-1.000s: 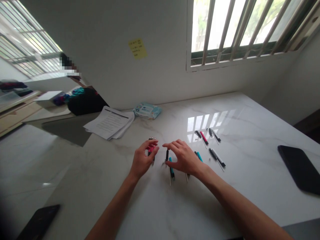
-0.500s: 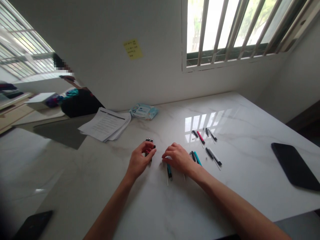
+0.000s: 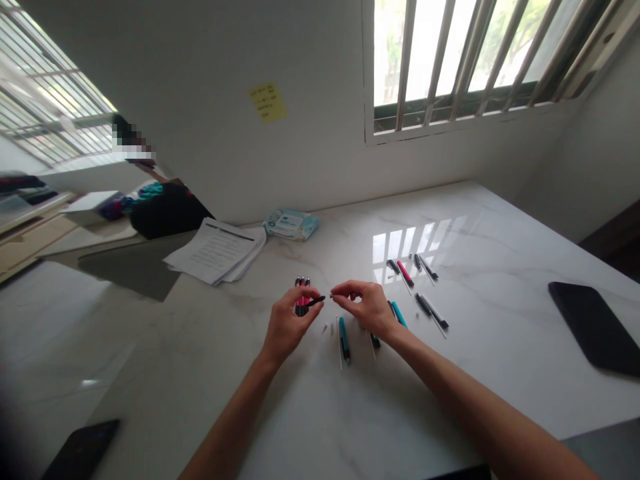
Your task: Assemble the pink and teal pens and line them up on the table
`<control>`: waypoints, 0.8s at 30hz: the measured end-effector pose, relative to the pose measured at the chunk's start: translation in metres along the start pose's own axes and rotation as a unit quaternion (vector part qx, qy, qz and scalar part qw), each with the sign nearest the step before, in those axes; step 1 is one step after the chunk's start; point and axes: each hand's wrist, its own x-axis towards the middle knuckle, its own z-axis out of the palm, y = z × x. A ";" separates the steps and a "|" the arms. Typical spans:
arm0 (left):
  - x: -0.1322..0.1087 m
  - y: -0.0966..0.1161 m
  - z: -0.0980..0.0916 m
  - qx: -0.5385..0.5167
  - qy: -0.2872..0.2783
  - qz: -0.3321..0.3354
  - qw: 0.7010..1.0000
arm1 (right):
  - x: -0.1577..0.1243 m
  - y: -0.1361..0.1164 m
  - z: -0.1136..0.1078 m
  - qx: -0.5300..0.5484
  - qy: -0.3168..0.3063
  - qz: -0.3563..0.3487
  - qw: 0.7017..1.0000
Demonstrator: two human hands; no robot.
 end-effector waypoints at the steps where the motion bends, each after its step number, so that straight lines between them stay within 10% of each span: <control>1: 0.000 0.000 0.000 0.007 -0.001 0.010 1.000 | 0.001 0.001 0.000 0.023 0.002 0.014 1.000; 14: -0.001 0.002 0.002 0.008 -0.017 0.034 0.999 | 0.003 0.007 0.000 0.058 -0.045 0.039 0.996; 24: -0.002 0.001 0.005 0.005 -0.026 0.049 0.998 | -0.001 -0.006 -0.004 -0.106 -0.053 -0.009 0.993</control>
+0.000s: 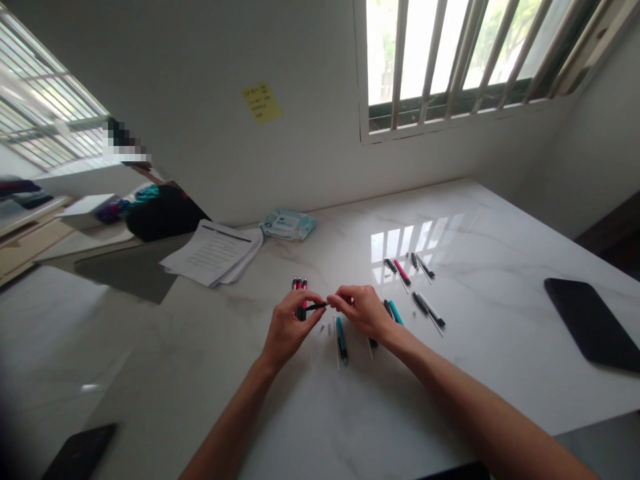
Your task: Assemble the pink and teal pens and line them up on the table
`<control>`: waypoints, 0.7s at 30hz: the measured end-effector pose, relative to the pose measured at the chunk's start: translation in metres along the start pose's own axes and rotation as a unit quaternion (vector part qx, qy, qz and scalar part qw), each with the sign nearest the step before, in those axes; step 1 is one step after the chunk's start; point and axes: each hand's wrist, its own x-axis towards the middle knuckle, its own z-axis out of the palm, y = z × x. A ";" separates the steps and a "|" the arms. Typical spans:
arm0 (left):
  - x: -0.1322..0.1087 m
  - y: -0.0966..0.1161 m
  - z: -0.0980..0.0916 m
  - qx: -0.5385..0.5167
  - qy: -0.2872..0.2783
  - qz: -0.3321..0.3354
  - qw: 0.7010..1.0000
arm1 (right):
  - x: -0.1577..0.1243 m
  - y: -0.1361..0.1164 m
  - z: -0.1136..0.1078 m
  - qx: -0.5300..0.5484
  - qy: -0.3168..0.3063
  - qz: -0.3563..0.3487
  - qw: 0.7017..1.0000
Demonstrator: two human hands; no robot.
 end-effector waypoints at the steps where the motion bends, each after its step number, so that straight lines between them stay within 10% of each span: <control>1: 0.000 0.000 0.000 -0.001 -0.001 -0.001 1.000 | 0.000 -0.001 -0.001 0.002 -0.006 -0.003 1.000; 21: 0.001 0.003 0.000 -0.003 -0.013 0.001 1.000 | 0.000 0.001 -0.005 -0.009 -0.047 -0.038 0.998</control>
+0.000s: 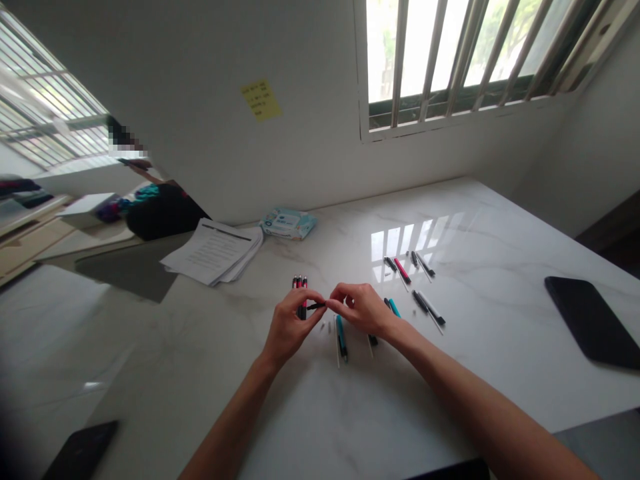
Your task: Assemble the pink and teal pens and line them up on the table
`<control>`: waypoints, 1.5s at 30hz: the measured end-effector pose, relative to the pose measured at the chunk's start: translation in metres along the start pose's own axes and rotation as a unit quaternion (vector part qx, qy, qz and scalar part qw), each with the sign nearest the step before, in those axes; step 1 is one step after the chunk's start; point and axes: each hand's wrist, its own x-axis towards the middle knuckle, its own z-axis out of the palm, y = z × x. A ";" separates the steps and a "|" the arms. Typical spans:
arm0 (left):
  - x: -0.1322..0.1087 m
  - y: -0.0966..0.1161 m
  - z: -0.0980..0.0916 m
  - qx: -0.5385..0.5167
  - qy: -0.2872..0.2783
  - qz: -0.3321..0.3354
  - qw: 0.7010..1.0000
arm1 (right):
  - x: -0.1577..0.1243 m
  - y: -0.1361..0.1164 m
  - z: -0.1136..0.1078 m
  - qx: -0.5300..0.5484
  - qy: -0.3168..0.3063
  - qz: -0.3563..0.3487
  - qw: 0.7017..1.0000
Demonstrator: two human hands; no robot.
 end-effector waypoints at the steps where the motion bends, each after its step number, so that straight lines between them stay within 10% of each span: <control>1: 0.000 0.000 0.000 0.000 0.000 -0.001 1.000 | 0.000 0.000 0.000 0.009 -0.003 -0.004 1.000; 11: -0.002 -0.005 0.001 -0.118 0.007 -0.079 0.990 | 0.000 -0.002 0.002 0.006 -0.010 0.003 1.000; 18: 0.002 -0.005 0.001 -0.313 0.029 -0.194 0.929 | -0.010 -0.016 -0.005 -0.102 -0.097 -0.052 0.989; 30: 0.004 -0.016 0.001 -0.331 0.065 -0.254 0.906 | -0.023 -0.024 -0.007 -0.287 -0.179 -0.079 0.938; 38: 0.001 -0.014 0.007 -0.350 -0.017 -0.280 0.894 | -0.012 -0.024 -0.011 -0.219 -0.031 -0.126 0.967; 45: 0.000 -0.013 0.007 -0.374 -0.035 -0.266 0.888 | -0.010 -0.022 -0.003 -0.206 -0.023 -0.159 0.965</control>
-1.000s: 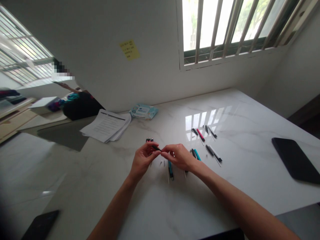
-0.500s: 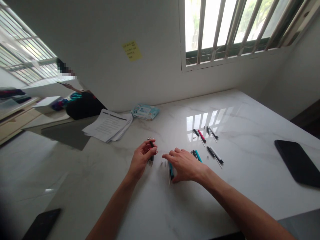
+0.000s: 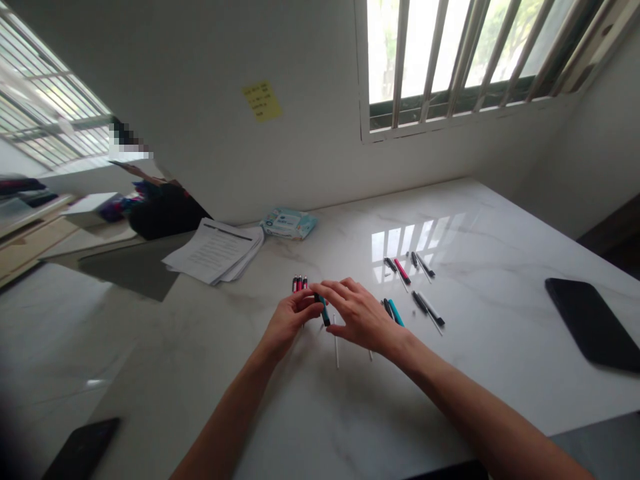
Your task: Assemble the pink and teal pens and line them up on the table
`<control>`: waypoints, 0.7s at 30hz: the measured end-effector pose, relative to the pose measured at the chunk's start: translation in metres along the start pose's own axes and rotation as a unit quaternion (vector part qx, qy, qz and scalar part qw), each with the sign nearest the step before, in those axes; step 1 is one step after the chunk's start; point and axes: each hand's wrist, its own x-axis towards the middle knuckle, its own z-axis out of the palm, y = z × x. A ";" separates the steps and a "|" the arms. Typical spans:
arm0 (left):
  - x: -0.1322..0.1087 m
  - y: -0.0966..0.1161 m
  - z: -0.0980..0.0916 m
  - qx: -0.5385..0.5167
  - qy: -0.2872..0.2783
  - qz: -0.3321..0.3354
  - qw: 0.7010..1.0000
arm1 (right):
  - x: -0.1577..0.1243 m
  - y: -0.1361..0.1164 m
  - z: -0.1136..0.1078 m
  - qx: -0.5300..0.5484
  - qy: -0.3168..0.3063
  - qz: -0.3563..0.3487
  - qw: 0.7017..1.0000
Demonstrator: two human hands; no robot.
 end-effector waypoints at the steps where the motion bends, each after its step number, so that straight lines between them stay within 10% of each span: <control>1: 0.001 0.001 -0.001 -0.001 0.016 0.012 1.000 | 0.000 0.002 0.001 0.000 0.003 0.000 1.000; 8: 0.003 0.013 -0.012 0.052 0.136 0.120 0.982 | -0.003 0.016 0.020 -0.009 0.012 0.035 0.999; 21: 0.003 0.008 -0.011 0.100 0.115 0.114 0.982 | 0.003 0.015 0.032 0.157 0.029 0.105 0.982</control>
